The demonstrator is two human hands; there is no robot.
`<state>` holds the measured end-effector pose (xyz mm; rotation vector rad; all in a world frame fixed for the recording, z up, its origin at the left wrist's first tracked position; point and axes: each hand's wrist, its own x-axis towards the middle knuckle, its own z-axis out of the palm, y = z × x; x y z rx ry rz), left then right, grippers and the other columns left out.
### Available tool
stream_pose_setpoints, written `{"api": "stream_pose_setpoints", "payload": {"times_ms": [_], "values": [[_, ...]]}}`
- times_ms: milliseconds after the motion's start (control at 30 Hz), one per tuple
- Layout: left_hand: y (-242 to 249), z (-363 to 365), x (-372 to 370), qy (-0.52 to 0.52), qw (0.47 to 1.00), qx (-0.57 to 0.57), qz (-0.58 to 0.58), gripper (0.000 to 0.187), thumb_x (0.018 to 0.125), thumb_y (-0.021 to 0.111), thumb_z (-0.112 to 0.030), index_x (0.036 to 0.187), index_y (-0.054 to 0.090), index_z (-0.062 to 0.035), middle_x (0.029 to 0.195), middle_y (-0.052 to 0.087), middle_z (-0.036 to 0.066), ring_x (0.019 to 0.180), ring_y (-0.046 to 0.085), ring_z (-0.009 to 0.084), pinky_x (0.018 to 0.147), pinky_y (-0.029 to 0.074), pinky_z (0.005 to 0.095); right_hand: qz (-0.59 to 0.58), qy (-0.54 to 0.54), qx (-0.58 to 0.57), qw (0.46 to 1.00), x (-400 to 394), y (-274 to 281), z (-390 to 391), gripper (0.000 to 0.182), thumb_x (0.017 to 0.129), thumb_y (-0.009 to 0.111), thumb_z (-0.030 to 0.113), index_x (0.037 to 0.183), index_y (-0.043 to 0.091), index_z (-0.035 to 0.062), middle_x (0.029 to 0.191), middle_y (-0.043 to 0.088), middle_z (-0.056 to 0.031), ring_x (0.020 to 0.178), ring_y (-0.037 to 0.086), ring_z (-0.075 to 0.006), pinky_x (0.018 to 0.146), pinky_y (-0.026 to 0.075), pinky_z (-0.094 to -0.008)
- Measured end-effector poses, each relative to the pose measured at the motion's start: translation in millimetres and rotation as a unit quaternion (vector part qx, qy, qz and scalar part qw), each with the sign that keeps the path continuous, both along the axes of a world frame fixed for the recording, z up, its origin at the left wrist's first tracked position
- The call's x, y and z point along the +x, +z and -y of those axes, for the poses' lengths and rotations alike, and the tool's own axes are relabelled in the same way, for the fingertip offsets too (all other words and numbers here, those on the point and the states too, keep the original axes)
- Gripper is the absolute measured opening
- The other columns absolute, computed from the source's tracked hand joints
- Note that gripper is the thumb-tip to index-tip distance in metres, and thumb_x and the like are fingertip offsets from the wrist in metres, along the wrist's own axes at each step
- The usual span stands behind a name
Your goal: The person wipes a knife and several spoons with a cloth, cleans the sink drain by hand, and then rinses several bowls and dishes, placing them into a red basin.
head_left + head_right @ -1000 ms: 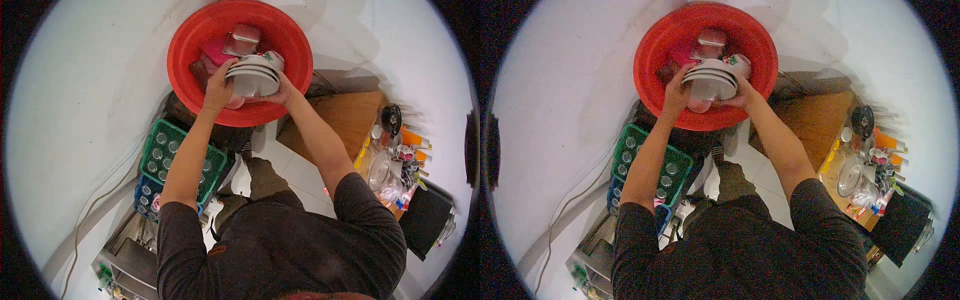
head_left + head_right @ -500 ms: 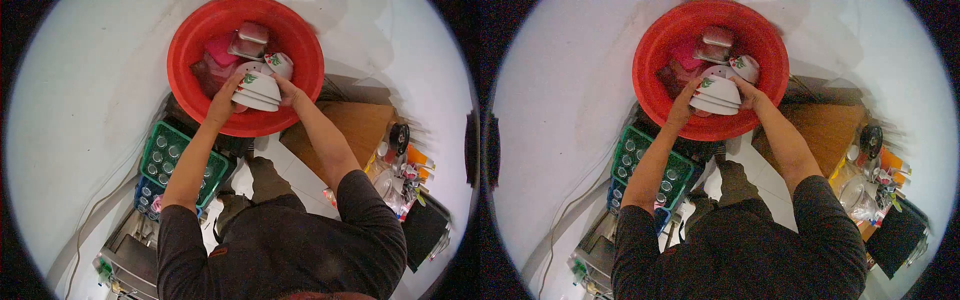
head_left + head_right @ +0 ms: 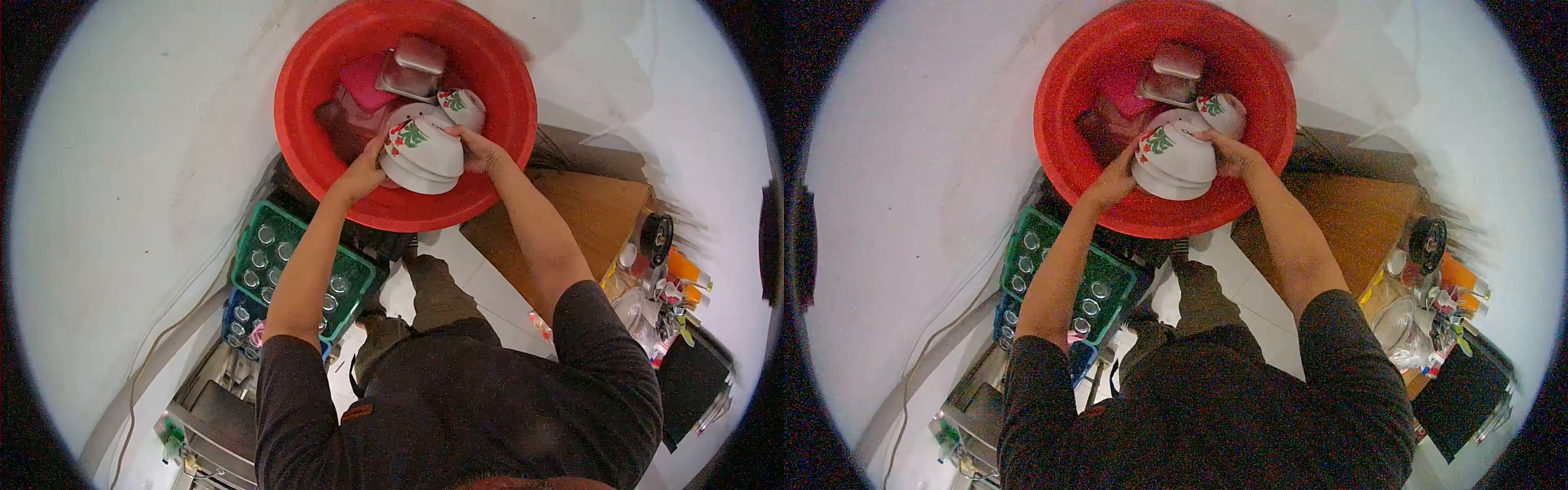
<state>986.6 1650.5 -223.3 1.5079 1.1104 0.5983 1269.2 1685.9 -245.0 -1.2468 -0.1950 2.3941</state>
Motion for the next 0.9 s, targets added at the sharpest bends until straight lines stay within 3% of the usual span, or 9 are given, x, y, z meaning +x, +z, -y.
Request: {"api": "stream_pose_setpoints", "payload": {"times_ms": [33,100,233,300,333,400,500,700,900], "values": [[4.9,-0.9,-1.6,0.0,1.0,0.001,0.001,0.085,0.079,0.06,0.006,0.153,0.023,-0.0073,0.144,0.047,0.016,0.127,0.052,0.0326,0.105,0.044,0.041,0.001,0.0,0.001,1.0,0.6,1.4,-0.3,0.062,0.087,0.067,0.033,0.14,0.048,0.0063,0.137,0.056,-0.012,0.124,0.055,-0.0262,0.111,0.038,-0.0414],[12.0,-0.3,-5.6,0.048,0.913,-0.329,0.237,0.072,0.085,0.057,0.0,0.151,0.03,-0.0088,0.141,0.049,0.012,0.125,0.053,0.0274,0.101,0.047,0.0451,0.01,0.01,0.037,0.999,2.2,3.8,1.0,0.065,0.086,0.07,0.031,0.141,0.046,0.0053,0.137,0.056,-0.012,0.125,0.054,-0.0258,0.112,0.037,-0.0412],[1.8,-9.5,-4.9,0.065,0.814,-0.431,0.383,0.058,0.093,0.056,-0.02,0.146,0.036,-0.0079,0.138,0.052,0.011,0.127,0.05,0.022,0.1,0.047,0.0465,0.02,0.042,0.084,0.995,3.1,4.4,-2.1,0.067,0.085,0.071,0.028,0.142,0.044,0.0045,0.136,0.056,-0.0109,0.126,0.052,-0.0243,0.113,0.034,-0.0407],[-6.1,-16.9,2.0,0.134,0.831,-0.464,0.277,0.063,0.094,0.055,-0.048,0.14,0.043,-0.0057,0.135,0.053,0.011,0.125,0.051,0.0221,0.097,0.047,0.0433,0.023,0.111,0.122,0.986,-0.9,4.1,-5.5,0.071,0.085,0.073,0.028,0.143,0.041,0.0036,0.138,0.053,-0.0106,0.129,0.048,-0.023,0.114,0.032,-0.0396],[-3.3,-14.8,9.4,0.135,0.831,-0.463,0.278,0.063,0.094,0.055,-0.048,0.14,0.043,-0.0057,0.135,0.053,0.011,0.125,0.051,0.0221,0.097,0.047,0.0433,0.023,0.112,0.123,0.986,-6.2,9.3,-5.3,0.071,0.085,0.073,0.028,0.143,0.041,0.0036,0.138,0.053,-0.0106,0.129,0.048,-0.023,0.114,0.032,-0.0396],[0.7,-6.2,23.1,0.125,0.965,-0.228,0.03,0.082,0.088,0.053,-0.068,0.138,0.046,-0.0031,0.134,0.053,0.013,0.126,0.05,0.0246,0.097,0.045,0.0401,0.06,0.132,0.175,0.974,-18.4,18.0,-1.6,0.077,0.084,0.075,0.028,0.145,0.037,0.0017,0.142,0.048,-0.011,0.131,0.045,-0.0223,0.113,0.031,-0.038],[-60.7,-14.0,18.9,0.189,0.946,-0.26,0.046,0.094,0.083,0.052,-0.076,0.137,0.047,0.0,0.136,0.051,0.019,0.128,0.048,0.0283,0.1,0.042,0.0394,0.105,0.188,0.236,0.948,-24.7,-7.4,-2.5,0.092,0.078,0.079,0.034,0.148,0.03,0.0001,0.145,0.043,-0.0151,0.134,0.041,-0.0252,0.114,0.028,-0.037],[-77.3,-26.6,9.6,0.315,0.902,-0.274,-0.107,0.117,0.074,0.051,-0.085,0.141,0.037,0.0095,0.144,0.038,0.034,0.134,0.043,0.0361,0.107,0.037,0.0451,0.286,0.281,0.371,0.838,-53.9,-29.3,3.3,0.119,0.063,0.087,0.046,0.148,0.02,-0.0025,0.143,0.041,-0.0233,0.136,0.038,-0.031,0.114,0.028,-0.0376],[-103.3,-20.3,7.8,0.31,0.892,-0.313,-0.103,0.123,0.073,0.046,-0.087,0.144,0.031,0.0122,0.146,0.034,0.035,0.137,0.037,0.0426,0.11,0.035,0.0454,0.343,0.332,0.45,0.755,-67.3,-63.5,13.1,0.12,0.061,0.087,0.052,0.146,0.021,-0.0028,0.141,0.041,-0.0267,0.134,0.04,-0.0363,0.114,0.03,-0.0392]]}}
